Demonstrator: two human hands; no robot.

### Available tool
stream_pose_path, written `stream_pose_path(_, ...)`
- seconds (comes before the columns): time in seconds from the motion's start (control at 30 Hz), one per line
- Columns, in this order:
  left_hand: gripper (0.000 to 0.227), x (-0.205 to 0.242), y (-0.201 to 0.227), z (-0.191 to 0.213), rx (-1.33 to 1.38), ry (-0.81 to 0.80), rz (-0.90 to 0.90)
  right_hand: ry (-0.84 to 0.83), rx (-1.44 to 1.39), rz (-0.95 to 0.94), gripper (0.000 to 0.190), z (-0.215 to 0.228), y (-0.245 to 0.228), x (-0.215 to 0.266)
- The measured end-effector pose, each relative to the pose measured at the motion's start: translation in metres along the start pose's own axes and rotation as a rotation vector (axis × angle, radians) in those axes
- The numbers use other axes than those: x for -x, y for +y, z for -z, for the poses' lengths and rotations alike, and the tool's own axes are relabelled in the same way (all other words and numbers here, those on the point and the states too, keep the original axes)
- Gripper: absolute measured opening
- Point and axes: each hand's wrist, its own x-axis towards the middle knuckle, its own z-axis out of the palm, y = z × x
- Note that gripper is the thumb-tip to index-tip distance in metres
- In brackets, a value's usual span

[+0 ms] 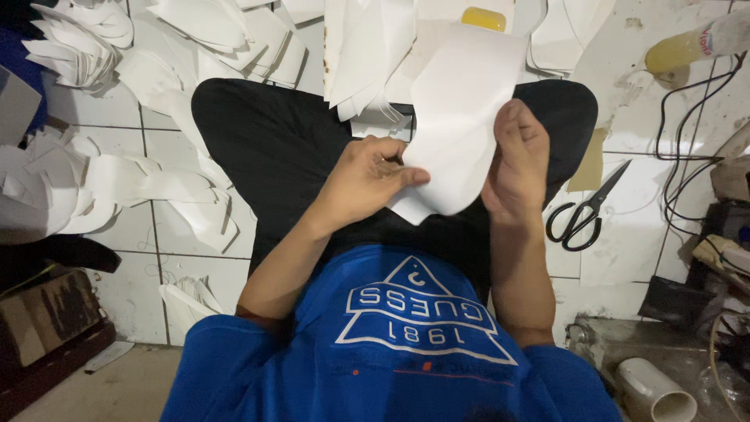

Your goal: The person sits on the floor and applies a yellow substance from a small container onto white paper cutouts using a cloth. They then press the edges of the paper together to adhere them.

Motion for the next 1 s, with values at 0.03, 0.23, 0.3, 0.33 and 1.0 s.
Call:
stream_pose_path(0.03, 0.029, -0.001, 0.003, -0.001, -0.038, 0.058, 0.004, -0.026, -0.016, -0.097, 0.036, -0.02, -0.012, 0.002)
stream_pose_path(0.23, 0.031, -0.012, 0.015, -0.001, -0.05, 0.279, 0.023, -0.222, 0.598, -0.228, 0.046, -0.02, -0.013, 0.02)
stream_pose_path(0.3, 0.033, -0.013, 0.022, -0.001, -0.01, 0.285, 0.045, -0.205, 0.612, -0.245, 0.04, -0.014, -0.012, 0.019)
stream_pose_path(0.33, 0.03, -0.013, 0.028, 0.0, 0.094, 0.214, 0.056, -0.217, 0.589, -0.234, 0.039, -0.006, -0.008, 0.017)
stream_pose_path(1.0, 0.028, -0.019, 0.035, -0.002, 0.319, 0.182, 0.203, -0.239, 0.441, -0.247, 0.044, 0.024, -0.006, 0.034)
